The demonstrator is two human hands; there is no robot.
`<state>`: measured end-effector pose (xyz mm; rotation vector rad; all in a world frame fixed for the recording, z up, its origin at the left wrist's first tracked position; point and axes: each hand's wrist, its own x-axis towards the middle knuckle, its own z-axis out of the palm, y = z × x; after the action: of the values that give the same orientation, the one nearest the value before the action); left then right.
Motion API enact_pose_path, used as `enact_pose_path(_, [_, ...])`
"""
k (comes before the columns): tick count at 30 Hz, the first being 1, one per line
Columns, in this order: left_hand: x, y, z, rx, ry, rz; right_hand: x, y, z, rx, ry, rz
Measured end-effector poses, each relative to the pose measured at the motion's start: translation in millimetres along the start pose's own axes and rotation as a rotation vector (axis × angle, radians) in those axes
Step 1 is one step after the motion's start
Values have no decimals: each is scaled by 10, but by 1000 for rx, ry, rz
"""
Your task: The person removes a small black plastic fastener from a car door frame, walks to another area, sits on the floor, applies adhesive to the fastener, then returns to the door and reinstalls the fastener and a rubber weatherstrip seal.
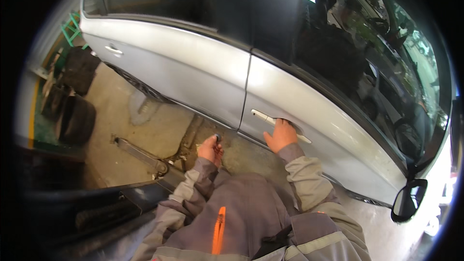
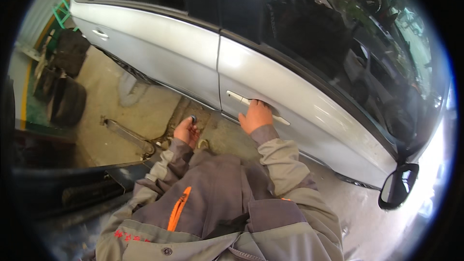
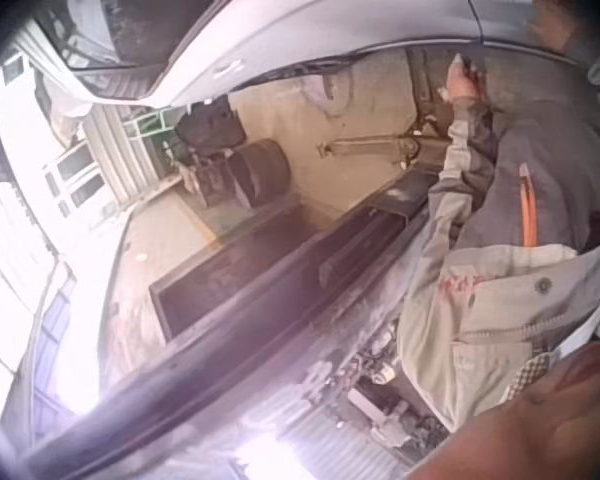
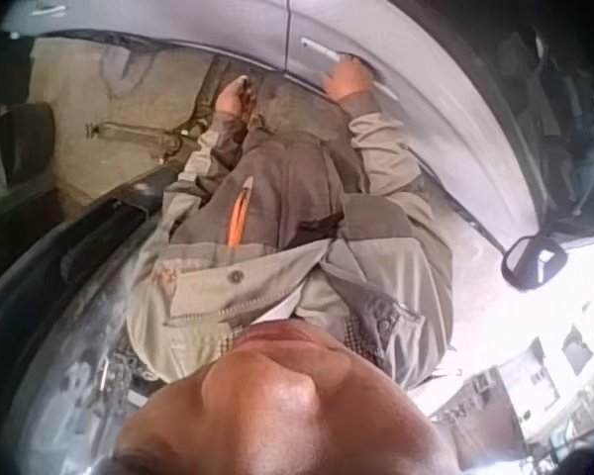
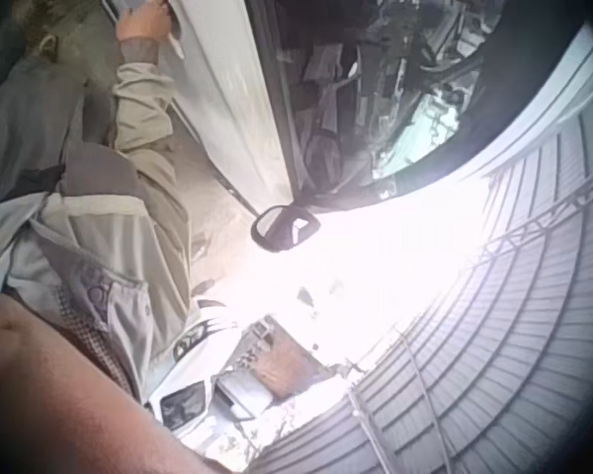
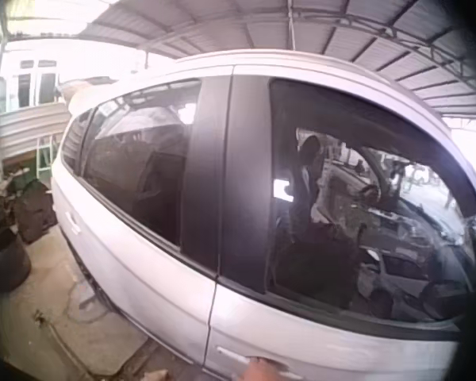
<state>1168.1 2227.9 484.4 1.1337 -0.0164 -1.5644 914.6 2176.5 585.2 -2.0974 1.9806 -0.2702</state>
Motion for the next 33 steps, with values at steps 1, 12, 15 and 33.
enact_pose_path(1, [70, 170, -39, 28, -23, -14, 67, -111, 52, -83, -92, 126])
enact_pose_path(12, [860, 623, -259, 334, -449, -85, -679, -265, 326, -303, -121, 103])
enact_pose_path(15, [948, 469, -251, 325, -466, -132, -985, -367, 313, -211, -268, 273])
enact_pose_path(33, [1329, 637, -178, 383, -597, -163, -816, -334, 375, -257, -19, 215])
